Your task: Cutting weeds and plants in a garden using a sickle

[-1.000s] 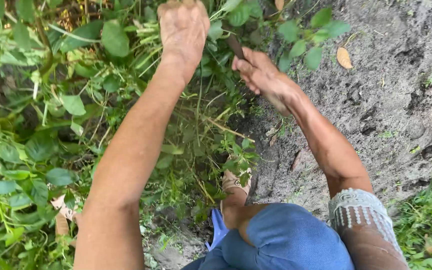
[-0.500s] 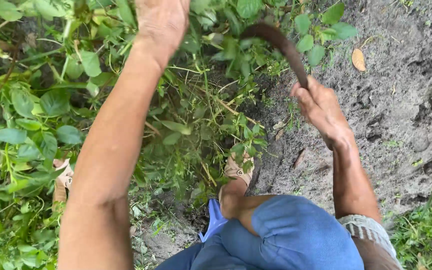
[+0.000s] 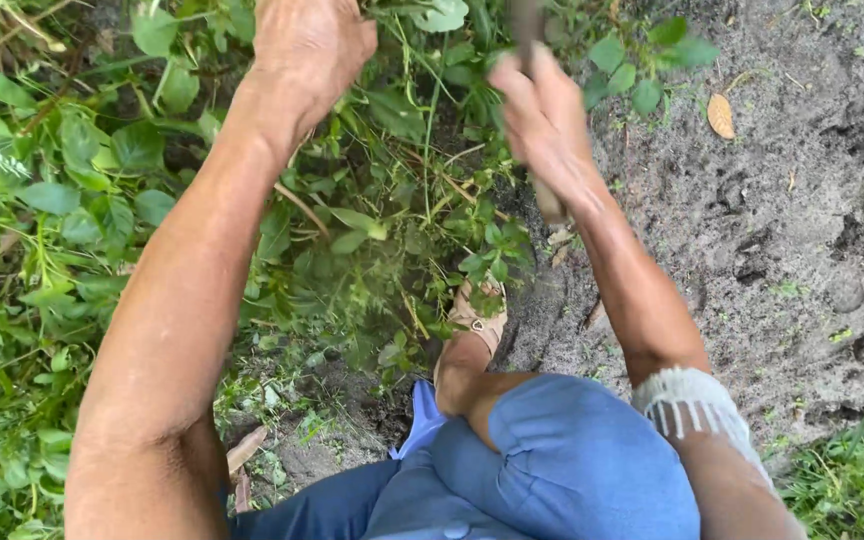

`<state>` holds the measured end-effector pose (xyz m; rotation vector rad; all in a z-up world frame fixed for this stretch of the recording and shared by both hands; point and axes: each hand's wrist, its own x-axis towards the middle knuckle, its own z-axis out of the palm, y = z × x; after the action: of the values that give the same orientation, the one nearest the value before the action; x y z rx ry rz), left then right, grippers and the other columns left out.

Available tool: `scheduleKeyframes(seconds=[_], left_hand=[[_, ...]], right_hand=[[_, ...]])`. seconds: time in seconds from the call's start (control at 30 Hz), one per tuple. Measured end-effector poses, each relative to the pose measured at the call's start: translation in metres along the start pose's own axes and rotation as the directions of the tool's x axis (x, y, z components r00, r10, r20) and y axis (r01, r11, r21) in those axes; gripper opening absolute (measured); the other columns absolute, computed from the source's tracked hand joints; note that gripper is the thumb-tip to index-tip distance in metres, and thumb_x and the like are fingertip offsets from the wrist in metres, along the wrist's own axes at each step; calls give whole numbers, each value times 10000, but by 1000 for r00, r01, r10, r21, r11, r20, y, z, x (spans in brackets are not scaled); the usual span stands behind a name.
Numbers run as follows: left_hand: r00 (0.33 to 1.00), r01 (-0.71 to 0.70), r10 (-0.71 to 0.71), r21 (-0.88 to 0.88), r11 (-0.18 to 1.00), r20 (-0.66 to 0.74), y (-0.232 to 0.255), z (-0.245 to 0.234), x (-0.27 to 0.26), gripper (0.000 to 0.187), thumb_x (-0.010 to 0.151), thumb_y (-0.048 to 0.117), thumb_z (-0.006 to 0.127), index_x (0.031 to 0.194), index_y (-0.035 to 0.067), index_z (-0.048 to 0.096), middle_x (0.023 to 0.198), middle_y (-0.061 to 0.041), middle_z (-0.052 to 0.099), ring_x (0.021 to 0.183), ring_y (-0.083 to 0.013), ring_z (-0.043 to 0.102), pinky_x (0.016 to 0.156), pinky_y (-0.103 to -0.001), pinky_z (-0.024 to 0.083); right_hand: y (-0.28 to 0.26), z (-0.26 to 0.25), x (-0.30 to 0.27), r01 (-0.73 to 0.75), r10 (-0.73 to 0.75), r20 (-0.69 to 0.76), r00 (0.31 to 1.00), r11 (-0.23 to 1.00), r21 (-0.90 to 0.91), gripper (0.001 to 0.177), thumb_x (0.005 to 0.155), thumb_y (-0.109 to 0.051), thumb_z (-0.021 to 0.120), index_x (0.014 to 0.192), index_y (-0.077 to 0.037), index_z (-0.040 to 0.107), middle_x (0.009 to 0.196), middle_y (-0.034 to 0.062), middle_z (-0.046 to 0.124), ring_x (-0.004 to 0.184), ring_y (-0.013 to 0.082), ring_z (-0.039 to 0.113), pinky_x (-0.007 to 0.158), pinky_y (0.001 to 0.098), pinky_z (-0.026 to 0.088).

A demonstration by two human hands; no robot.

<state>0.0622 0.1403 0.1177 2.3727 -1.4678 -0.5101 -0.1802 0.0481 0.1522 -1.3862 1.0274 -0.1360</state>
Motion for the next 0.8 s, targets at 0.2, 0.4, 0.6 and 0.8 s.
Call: scheduleKeyframes(seconds=[0.2, 0.4, 0.6, 0.8], left_hand=[[959, 259, -215, -258, 931, 186, 28, -28, -20, 284, 872, -94, 580, 802, 132, 422, 691, 32, 415, 556, -113, 448, 483, -256, 421], [955, 284, -231, -356, 890, 185, 42, -36, -25, 426, 790, -100, 506, 768, 203, 207, 747, 73, 243, 657, -96, 284, 526, -284, 211], [825, -470, 19, 669, 576, 564, 62, 36, -31, 1018, 844, -67, 687, 1679, 221, 180, 841, -44, 520, 702, -169, 464, 614, -277, 453], [830, -535, 279, 547, 644, 483, 28, 59, -47, 516, 828, -49, 723, 1266, 142, 526, 1051, -90, 564, 668, -131, 606, 601, -302, 600]], right_hand=[[28, -9, 4, 113, 86, 459, 884, 914, -390, 201, 1143, -238, 354, 1047, -123, 488, 766, 5, 472, 466, 88, 381, 388, 216, 370], [44, -65, -59, -146, 144, 77, 987, 989, 26, 115, 1116, -221, 499, 1064, -180, 593, 696, -95, 444, 508, 44, 393, 417, 187, 340], [71, -58, -64, -164, 182, -114, 977, 975, 148, 164, 1125, -162, 490, 1031, -204, 617, 712, -76, 488, 541, 54, 402, 436, 211, 335], [69, -33, -33, -7, 4, 25, 1000, 996, 90, 174, 1084, -329, 499, 1059, -171, 568, 661, -120, 433, 458, 29, 386, 375, 176, 364]])
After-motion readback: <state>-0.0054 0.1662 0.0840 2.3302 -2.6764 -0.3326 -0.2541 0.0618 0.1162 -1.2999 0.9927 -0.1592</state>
